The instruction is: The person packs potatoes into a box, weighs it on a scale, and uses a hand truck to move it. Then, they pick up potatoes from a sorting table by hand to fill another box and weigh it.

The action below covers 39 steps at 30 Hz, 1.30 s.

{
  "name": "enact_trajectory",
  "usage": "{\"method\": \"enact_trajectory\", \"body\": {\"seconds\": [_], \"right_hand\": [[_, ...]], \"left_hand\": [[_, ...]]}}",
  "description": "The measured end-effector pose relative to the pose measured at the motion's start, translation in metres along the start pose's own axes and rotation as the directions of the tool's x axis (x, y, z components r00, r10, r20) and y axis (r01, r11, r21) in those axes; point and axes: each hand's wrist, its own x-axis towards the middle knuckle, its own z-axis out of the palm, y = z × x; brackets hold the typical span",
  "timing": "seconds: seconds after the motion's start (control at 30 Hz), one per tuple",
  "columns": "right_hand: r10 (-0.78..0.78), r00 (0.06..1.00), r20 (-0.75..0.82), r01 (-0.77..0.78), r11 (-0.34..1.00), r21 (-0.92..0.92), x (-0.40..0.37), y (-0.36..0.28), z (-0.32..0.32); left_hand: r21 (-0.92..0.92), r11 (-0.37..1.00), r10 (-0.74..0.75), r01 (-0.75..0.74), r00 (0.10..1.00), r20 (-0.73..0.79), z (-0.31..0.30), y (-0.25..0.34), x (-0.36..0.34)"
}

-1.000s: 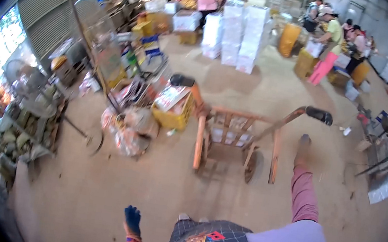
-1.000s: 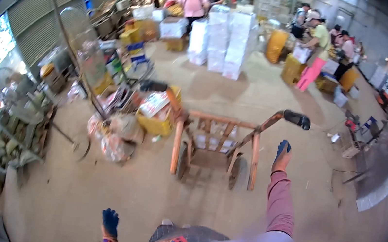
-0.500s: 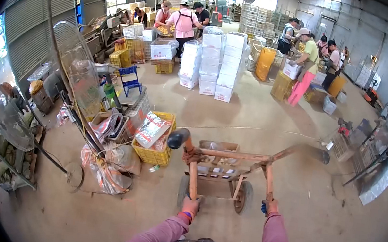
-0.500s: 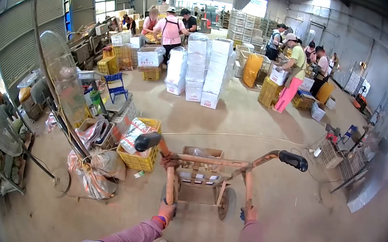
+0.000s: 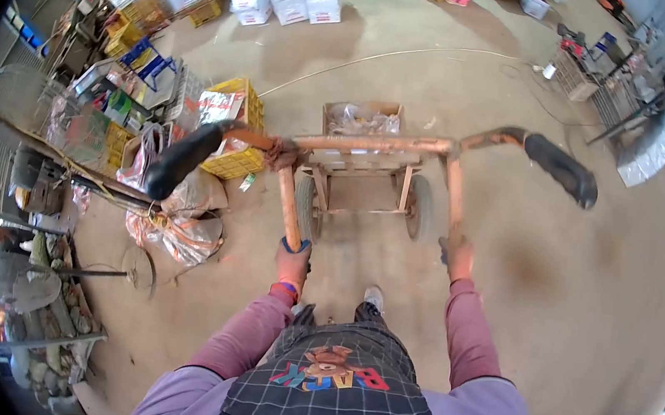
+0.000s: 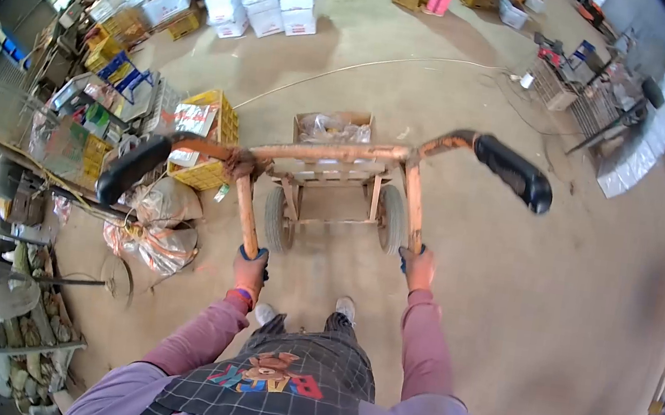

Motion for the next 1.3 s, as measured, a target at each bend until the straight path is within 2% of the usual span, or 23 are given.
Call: {"method": "enact_trajectory", "body": {"seconds": [0.1,0.17,0.2,0.23,0.33,0.37,0.43,0.47,0.53,0.6,0.67,0.73,0.8,0.83,0.87,0.93,1.0,1.07,1.1,1.17,1.23,1.3], "right_hand": [[0.031,0.993,-0.117,-0.030,0.999,0.012,-0.060,0.024,0.005],[0.054,0.975,-0.215,-0.053,0.999,0.009,-0.102,0.038,0.016],[0.125,0.972,-0.201,-0.108,0.990,0.095,-0.120,0.050,0.025],[0.149,0.963,-0.227,-0.121,0.984,0.133,-0.142,0.059,0.033],[0.234,0.929,-0.287,-0.160,0.952,0.261,-0.202,0.059,0.061],[0.219,0.929,-0.299,-0.142,0.955,0.259,-0.212,0.059,0.070],[0.359,0.872,-0.333,-0.178,0.866,0.466,-0.249,0.067,0.098],[0.373,0.864,-0.338,-0.186,0.861,0.473,-0.268,0.069,0.112],[0.405,0.836,-0.371,-0.183,0.842,0.508,-0.290,0.060,0.128],[0.402,0.813,-0.422,-0.177,0.860,0.478,-0.306,0.061,0.143],[0.437,0.792,-0.426,-0.180,0.834,0.521,-0.317,0.053,0.154],[0.432,0.792,-0.432,-0.163,0.831,0.532,-0.317,0.059,0.159],[0.447,0.832,-0.329,-0.125,0.728,0.675,-0.319,0.060,0.158],[0.398,0.886,-0.238,-0.125,0.700,0.703,-0.322,0.065,0.152],[0.398,0.887,-0.236,-0.122,0.693,0.711,-0.323,0.065,0.148],[0.461,0.887,0.018,-0.273,0.494,0.825,-0.322,0.063,0.140],[0.461,0.887,0.007,-0.276,0.518,0.810,-0.322,0.064,0.141],[0.470,0.876,-0.110,-0.246,0.632,0.735,-0.326,0.063,0.146],[0.478,0.872,-0.102,-0.261,0.632,0.730,-0.325,0.063,0.146],[0.471,0.862,-0.186,-0.210,0.666,0.716,-0.322,0.056,0.151],[0.455,0.871,-0.184,-0.191,0.659,0.728,-0.323,0.039,0.149],[0.451,0.871,-0.196,-0.153,0.627,0.764,-0.307,0.049,0.155]], "left_hand": [[0.011,0.998,0.059,-0.060,0.996,0.073,-0.031,-0.025,-0.002],[0.041,0.998,0.042,-0.048,0.989,0.139,-0.054,-0.029,-0.005],[0.111,0.992,0.049,-0.066,0.988,0.146,-0.066,-0.037,0.000],[0.097,0.991,0.080,-0.097,0.982,0.170,-0.078,-0.046,0.005],[0.278,0.937,0.158,-0.211,0.966,0.203,-0.110,-0.063,0.026],[0.261,0.940,0.169,-0.221,0.964,0.206,-0.113,-0.062,0.037],[0.336,0.882,0.247,-0.331,0.931,0.268,-0.139,-0.069,0.048],[0.343,0.877,0.245,-0.336,0.928,0.281,-0.154,-0.069,0.052],[0.273,0.924,0.145,-0.267,0.906,0.397,-0.164,-0.052,0.063],[0.253,0.911,0.200,-0.325,0.886,0.418,-0.172,-0.059,0.082],[0.275,0.910,0.148,-0.310,0.863,0.482,-0.178,-0.040,0.085],[0.261,0.909,0.165,-0.326,0.854,0.493,-0.182,-0.026,0.081],[0.256,0.937,0.051,-0.237,0.818,0.573,-0.184,-0.020,0.082],[0.233,0.956,-0.003,-0.179,0.786,0.619,-0.186,-0.017,0.084],[0.236,0.953,0.003,-0.189,0.786,0.618,-0.188,-0.014,0.086],[0.250,0.968,-0.165,-0.007,0.732,0.661,-0.189,-0.014,0.089],[0.224,0.973,-0.192,0.052,0.719,0.668,-0.184,-0.030,0.101],[0.207,0.977,-0.100,-0.050,0.752,0.652,-0.183,-0.043,0.107],[0.215,0.976,-0.114,-0.038,0.754,0.647,-0.179,-0.049,0.110],[0.209,0.962,0.003,-0.175,0.774,0.634,-0.178,-0.045,0.111],[0.233,0.954,-0.001,-0.188,0.777,0.629,-0.176,-0.024,0.103],[0.177,0.970,0.011,-0.167,0.759,0.651,-0.162,-0.021,0.114]]}}
